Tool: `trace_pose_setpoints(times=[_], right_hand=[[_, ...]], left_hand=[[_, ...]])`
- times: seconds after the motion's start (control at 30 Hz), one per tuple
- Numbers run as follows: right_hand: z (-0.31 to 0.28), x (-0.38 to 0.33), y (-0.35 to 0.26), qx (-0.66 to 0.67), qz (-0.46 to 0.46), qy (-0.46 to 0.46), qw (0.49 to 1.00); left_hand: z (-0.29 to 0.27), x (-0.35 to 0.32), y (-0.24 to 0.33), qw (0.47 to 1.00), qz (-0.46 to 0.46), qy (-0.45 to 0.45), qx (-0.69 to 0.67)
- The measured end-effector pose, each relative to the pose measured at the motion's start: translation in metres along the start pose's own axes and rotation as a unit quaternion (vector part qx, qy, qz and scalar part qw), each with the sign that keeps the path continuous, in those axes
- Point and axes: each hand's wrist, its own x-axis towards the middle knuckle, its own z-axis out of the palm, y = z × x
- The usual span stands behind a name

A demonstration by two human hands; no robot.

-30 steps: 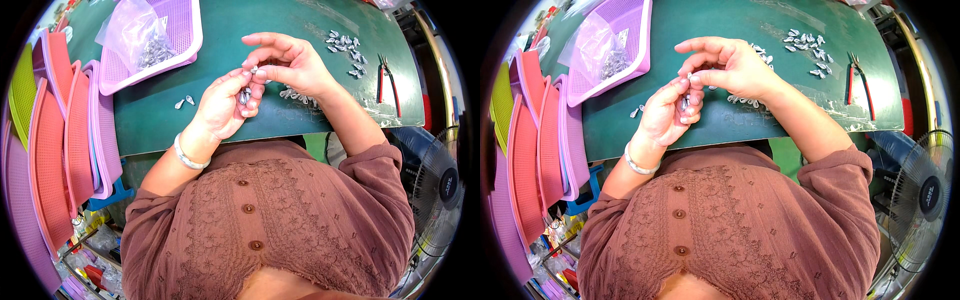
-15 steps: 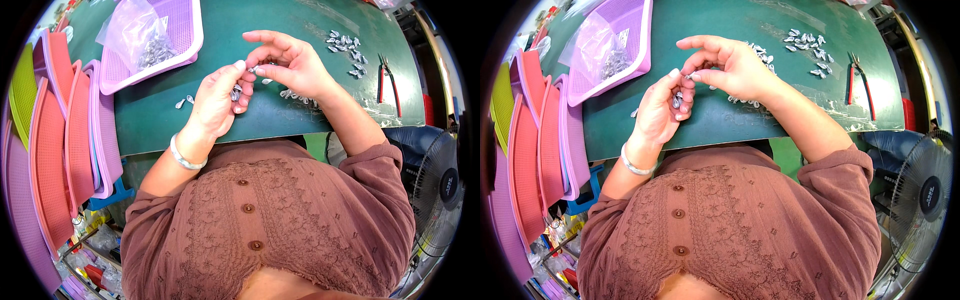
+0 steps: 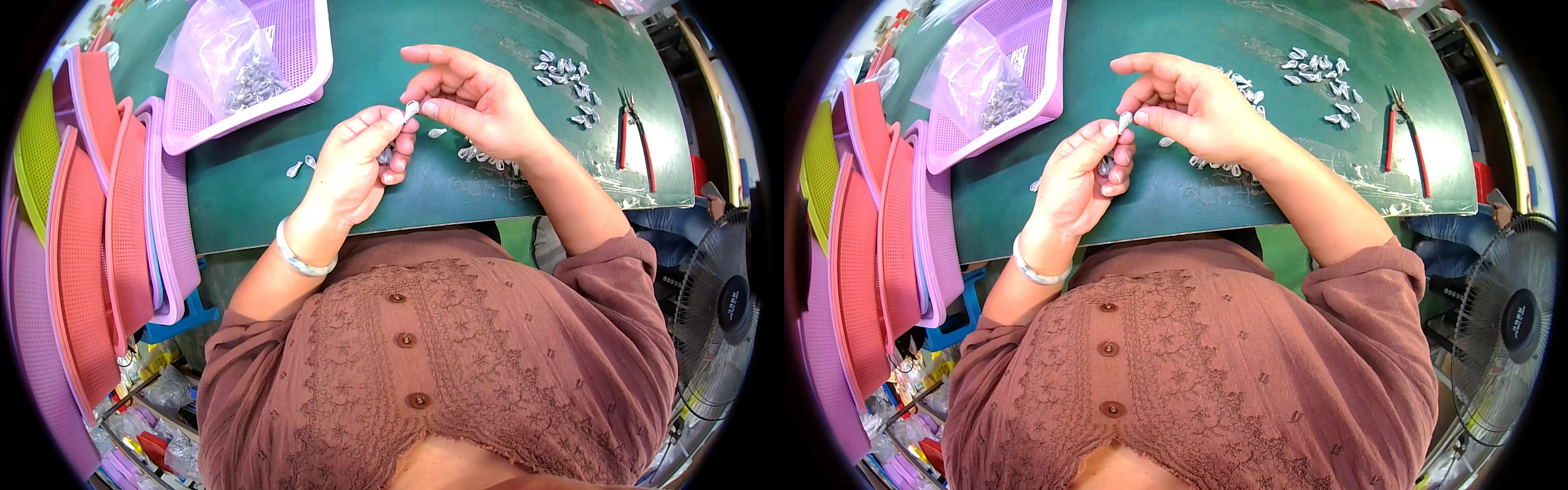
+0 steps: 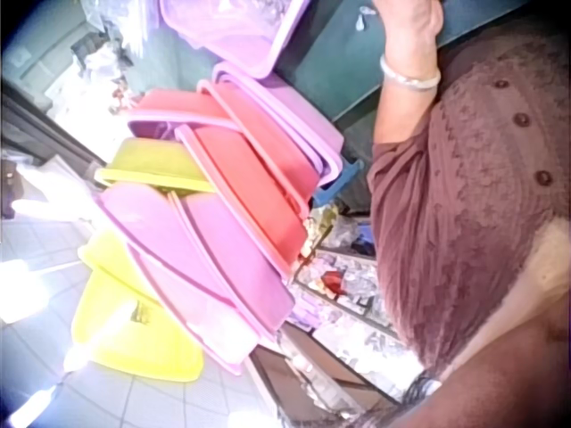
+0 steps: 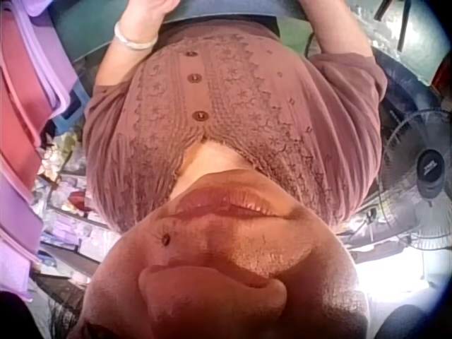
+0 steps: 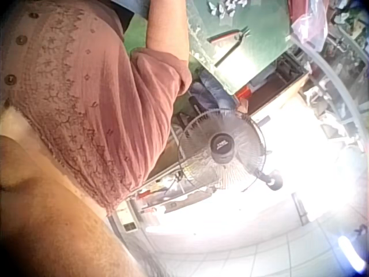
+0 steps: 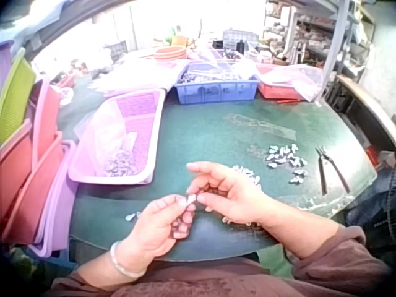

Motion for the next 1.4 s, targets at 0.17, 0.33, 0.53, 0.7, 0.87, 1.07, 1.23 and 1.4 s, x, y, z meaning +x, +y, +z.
trace_pose_setpoints(times=[0.17,0.33,0.53,0.7,0.87,1.07,1.23,1.4], right_hand=[[0.0012,-0.0004,-0.0091,-0.026,0.033,-0.009,0.999],[0.0026,-0.0012,-0.0075,-0.028,0.003,-0.014,1.000],[0.0028,-0.0014,-0.0063,-0.061,-0.033,-0.024,0.997],[0.0024,-0.0017,-0.0058,-0.100,-0.051,-0.023,0.993],[0.0030,-0.0016,-0.0066,-0.150,-0.076,-0.018,0.986],[0.0040,-0.0008,-0.0063,-0.167,-0.083,0.001,0.982],[0.0050,-0.0008,-0.0059,-0.160,-0.078,0.007,0.984],[0.0060,-0.0009,-0.0048,-0.153,-0.081,0.018,0.985]], left_hand=[[-0.0009,-0.0006,-0.0018,1.000,0.000,-0.011,-0.009],[-0.0013,0.0003,-0.0037,1.000,0.006,-0.015,-0.007],[-0.0019,0.0011,-0.0053,1.000,0.022,-0.018,-0.006],[-0.0024,0.0017,-0.0063,0.999,0.028,-0.014,-0.010],[-0.0030,0.0017,-0.0060,0.999,0.043,-0.008,-0.019],[-0.0039,0.0029,-0.0066,0.997,0.078,0.005,-0.028],[-0.0048,0.0041,-0.0076,0.994,0.110,-0.003,-0.026],[-0.0048,0.0038,-0.0090,0.991,0.129,-0.005,-0.023]])
